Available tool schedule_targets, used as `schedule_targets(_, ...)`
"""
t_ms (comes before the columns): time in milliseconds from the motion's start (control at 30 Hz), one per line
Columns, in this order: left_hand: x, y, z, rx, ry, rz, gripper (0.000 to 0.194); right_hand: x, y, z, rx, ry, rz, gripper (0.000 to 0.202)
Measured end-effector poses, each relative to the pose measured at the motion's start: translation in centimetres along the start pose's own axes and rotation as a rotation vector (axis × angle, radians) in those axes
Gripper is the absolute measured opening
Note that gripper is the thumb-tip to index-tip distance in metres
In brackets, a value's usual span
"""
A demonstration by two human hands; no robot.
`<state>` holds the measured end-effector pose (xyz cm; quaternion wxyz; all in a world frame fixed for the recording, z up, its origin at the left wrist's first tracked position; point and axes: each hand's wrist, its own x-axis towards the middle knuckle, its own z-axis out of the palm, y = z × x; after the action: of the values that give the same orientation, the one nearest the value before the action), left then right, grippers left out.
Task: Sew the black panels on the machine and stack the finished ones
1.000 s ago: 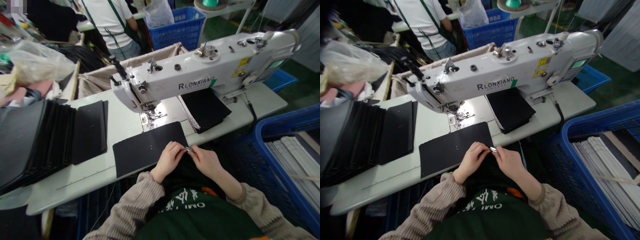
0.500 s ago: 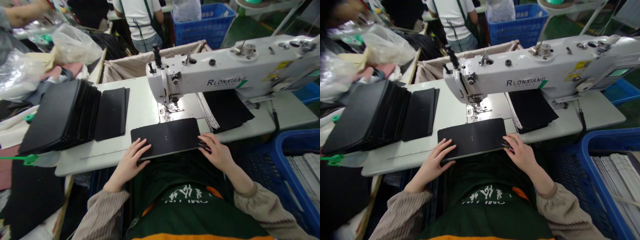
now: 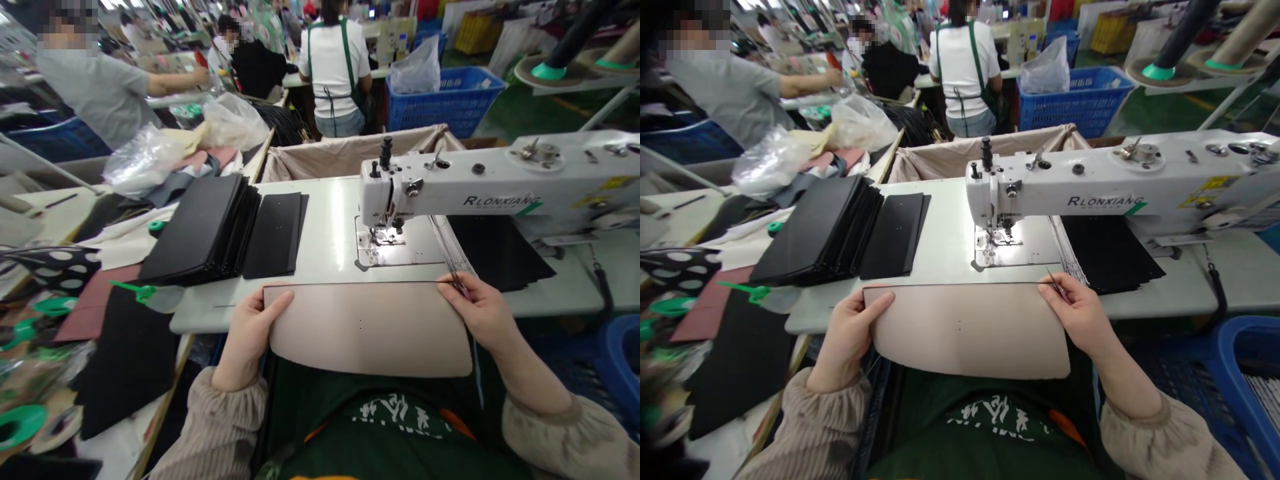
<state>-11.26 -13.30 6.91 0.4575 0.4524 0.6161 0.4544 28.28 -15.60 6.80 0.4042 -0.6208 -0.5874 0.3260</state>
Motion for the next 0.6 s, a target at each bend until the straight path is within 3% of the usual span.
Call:
schedule_targets(200, -0.3, 0.7, -0.5, -0.092, -0.02, -0.08, 0.048, 0.5, -0.6, 0.6, -0.055, 0.007, -0.003, 0.028)
schedule_targets(467, -0.4, 1.1, -0.7, -0.096, -0.088, -0.128, 0.046, 1.0, 0.9, 1.3, -0.145, -0.008, 0.044, 0.029)
schedule_targets(533, -0.2, 2.3, -1.4, -0.061, -0.113, -0.114, 0.043, 1.1, 0.9, 1.4, -0.177, -0.022, 0.041, 0.03)
schedule_targets(600, 0.0, 4.6, -3.0, 0.049, -0.035, 0.004, 0.041, 0.9, 0.4, 1.3, -0.229, -0.045, -0.022, 0.031)
